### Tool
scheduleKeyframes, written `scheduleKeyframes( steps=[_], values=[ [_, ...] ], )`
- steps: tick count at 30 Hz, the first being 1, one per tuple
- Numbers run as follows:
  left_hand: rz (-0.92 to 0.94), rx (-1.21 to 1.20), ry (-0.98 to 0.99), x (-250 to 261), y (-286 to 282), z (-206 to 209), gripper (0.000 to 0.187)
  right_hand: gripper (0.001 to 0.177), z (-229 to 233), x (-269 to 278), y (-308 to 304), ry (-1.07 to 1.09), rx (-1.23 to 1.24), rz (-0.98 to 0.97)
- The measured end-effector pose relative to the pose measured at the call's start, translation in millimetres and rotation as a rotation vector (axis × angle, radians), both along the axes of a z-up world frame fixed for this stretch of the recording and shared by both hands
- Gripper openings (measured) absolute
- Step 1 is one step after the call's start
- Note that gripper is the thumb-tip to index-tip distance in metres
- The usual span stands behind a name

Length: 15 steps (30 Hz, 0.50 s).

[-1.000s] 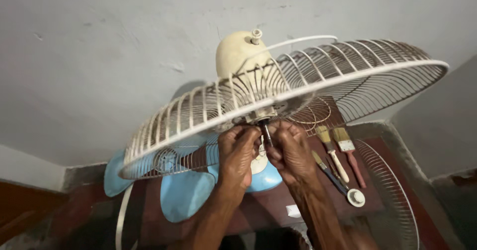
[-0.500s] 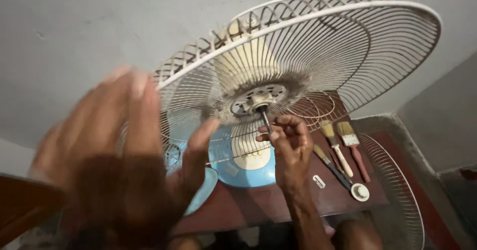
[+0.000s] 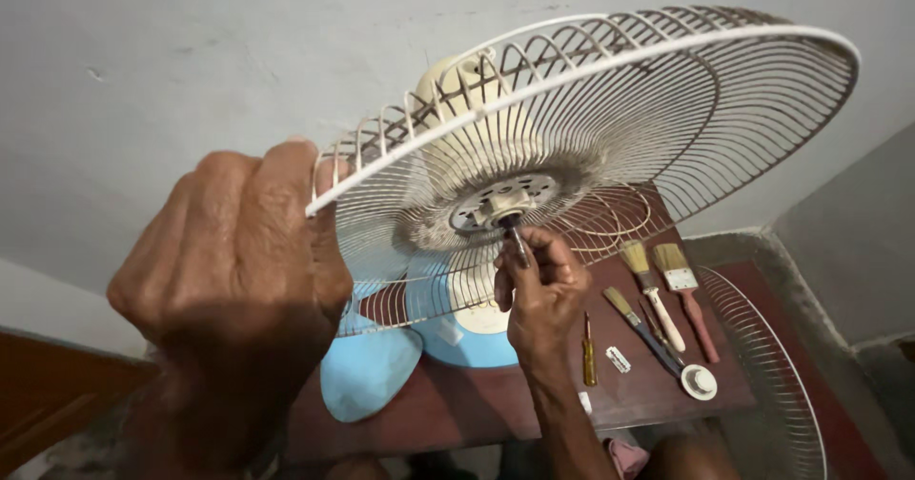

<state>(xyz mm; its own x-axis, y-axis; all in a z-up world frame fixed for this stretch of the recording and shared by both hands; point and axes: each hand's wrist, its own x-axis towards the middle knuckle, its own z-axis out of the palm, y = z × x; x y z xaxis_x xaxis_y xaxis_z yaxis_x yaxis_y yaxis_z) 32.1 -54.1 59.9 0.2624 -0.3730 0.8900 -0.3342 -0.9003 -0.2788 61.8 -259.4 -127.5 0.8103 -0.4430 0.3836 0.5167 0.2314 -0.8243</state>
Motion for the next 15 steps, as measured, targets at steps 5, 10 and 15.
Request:
scheduleKeyframes(
  steps=[5,10,15],
  values=[
    [-0.003,-0.004,-0.013,3.9,-0.8,4.4,0.017,0.010,-6.8,5.9,-8.7,-0.020,-0.140,-0.017],
    [-0.014,-0.020,-0.027,6.9,3.7,-0.6,0.021,0.011,-0.5,-0.4,-17.5,0.126,0.014,0.082],
    [0.000,-0.018,-0.048,17.5,10.9,-2.8,0.025,0.003,17.9,1.3,-28.2,0.044,0.081,0.137]
  ],
)
